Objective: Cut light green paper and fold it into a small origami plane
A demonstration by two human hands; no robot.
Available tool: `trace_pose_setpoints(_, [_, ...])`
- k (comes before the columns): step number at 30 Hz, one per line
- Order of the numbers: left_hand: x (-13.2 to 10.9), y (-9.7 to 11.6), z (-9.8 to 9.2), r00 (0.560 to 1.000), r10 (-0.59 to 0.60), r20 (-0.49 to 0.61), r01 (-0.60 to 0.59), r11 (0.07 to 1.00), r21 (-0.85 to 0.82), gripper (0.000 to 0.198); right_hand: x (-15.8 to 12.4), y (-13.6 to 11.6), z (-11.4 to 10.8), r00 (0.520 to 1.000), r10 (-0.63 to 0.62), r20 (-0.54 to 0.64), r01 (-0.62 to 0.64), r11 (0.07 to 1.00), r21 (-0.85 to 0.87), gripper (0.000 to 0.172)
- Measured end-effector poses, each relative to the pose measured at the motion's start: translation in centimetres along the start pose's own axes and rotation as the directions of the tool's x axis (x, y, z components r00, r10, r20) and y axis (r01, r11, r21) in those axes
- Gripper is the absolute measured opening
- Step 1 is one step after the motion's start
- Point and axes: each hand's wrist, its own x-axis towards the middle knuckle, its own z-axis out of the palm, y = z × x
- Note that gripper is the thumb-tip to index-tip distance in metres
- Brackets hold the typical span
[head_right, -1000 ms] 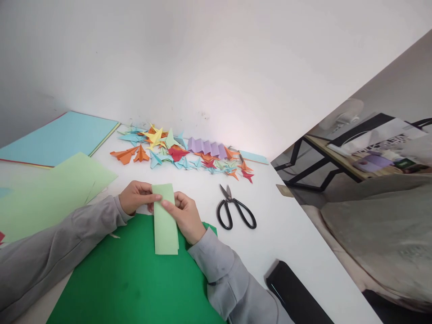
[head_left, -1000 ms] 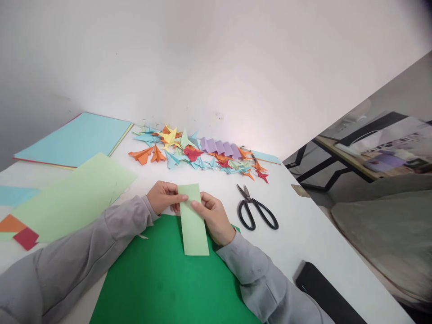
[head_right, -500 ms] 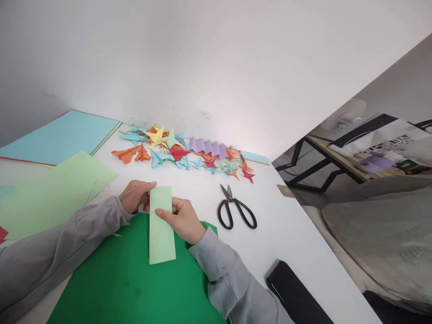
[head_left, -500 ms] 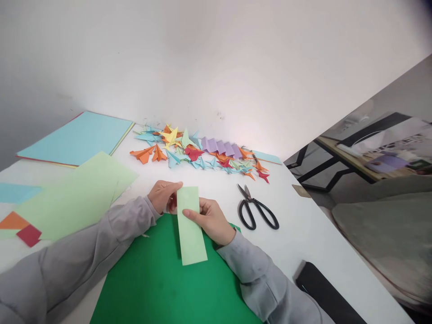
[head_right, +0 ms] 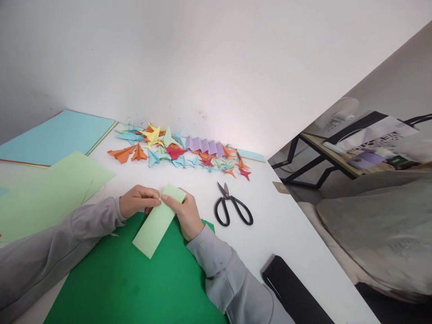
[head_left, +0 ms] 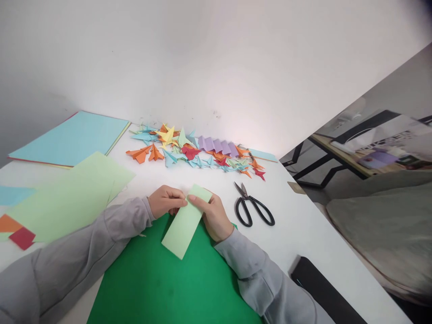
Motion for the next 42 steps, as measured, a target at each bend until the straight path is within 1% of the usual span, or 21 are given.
trace_pose_setpoints(2, [0.0,0.0,0.2,1.0,-0.005,0.027,0.004,1.0,0.018,0.022,0.0,-0.3,0.1,0.999,0.038,-0.007,-0.037,0.998,0.044,0.027])
trace_pose_setpoints(4, [0.0,0.0,0.4,1.0,-0.014,0.014,0.014,0.999,0.033,0.019,-0.1,-0.4,0.3,0.998,0.059,0.003,-0.059,0.995,0.077,0.025])
trace_pose_setpoints(8, [-0.1,0.2,0.7,1.0,-0.016,-0.017,0.017,0.997,0.07,0.02,-0.4,-0.5,0.6,0.996,0.043,0.073,-0.05,0.994,0.095,0.02])
trace_pose_setpoints(10, [-0.2,0.3,0.8,1.0,0.003,-0.011,-0.002,0.997,0.082,0.021,-0.4,-0.6,0.7,0.996,0.053,0.077,-0.061,0.993,0.105,0.019])
trace_pose_setpoints(15, [-0.1,0.2,0.8,0.998,0.066,-0.015,-0.065,0.995,0.077,0.026,-0.2,-0.7,0.7,0.991,0.128,-0.028,-0.122,0.978,0.167,0.023])
trace_pose_setpoints(20, [0.2,-0.3,0.6,0.999,0.051,-0.008,-0.051,0.997,0.061,0.026,-0.1,-0.8,0.6,0.983,0.165,-0.083,-0.143,0.963,0.227,0.024])
trace_pose_setpoints(22, [0.1,-0.4,0.6,0.999,0.047,-0.002,-0.046,0.997,0.062,0.025,0.2,-0.9,0.4,0.98,0.164,-0.116,-0.132,0.961,0.243,0.022])
trace_pose_setpoints(25, [-0.1,-0.4,0.7,0.997,0.07,0.035,-0.073,0.993,0.093,0.025,0.7,-1.0,-0.1,0.963,0.176,-0.204,-0.103,0.94,0.326,0.02])
trace_pose_setpoints(27, [-0.2,-0.2,0.7,0.997,0.069,0.026,-0.071,0.993,0.09,0.025,1.0,-1.1,-0.4,0.957,0.197,-0.213,-0.108,0.923,0.369,0.02])
trace_pose_setpoints(29, [-0.2,-0.1,0.6,0.999,0.037,-0.006,-0.036,0.997,0.062,0.024,1.0,-1.1,-0.5,0.966,0.187,-0.179,-0.115,0.93,0.349,0.022])
trace_pose_setpoints(31, [-0.2,0.0,0.6,0.999,0.03,-0.018,-0.029,0.998,0.054,0.024,0.8,-0.9,-0.3,0.979,0.151,-0.137,-0.109,0.955,0.274,0.024])
trace_pose_setpoints(34, [-0.2,0.0,0.6,0.998,0.064,-0.005,-0.063,0.993,0.099,0.021,0.4,-0.6,0.0,0.991,0.106,-0.085,-0.091,0.983,0.158,0.026])
trace_pose_setpoints(39, [-0.2,-0.1,0.7,0.993,0.119,-0.025,-0.114,0.981,0.158,0.022,0.1,-0.2,0.2,0.999,0.033,0.006,-0.033,0.998,0.052,0.025])
trace_pose_setpoints(40, [-0.2,0.0,0.7,0.991,0.132,-0.02,-0.127,0.977,0.17,0.023,0.1,-0.1,0.2,1.0,0.02,0.016,-0.02,0.999,0.039,0.025])
trace_pose_setpoints(42, [-0.2,0.0,0.7,0.99,0.141,-0.012,-0.136,0.975,0.177,0.023,0.1,0.1,0.2,1.0,0.001,-0.001,-0.001,1.0,0.03,0.024])
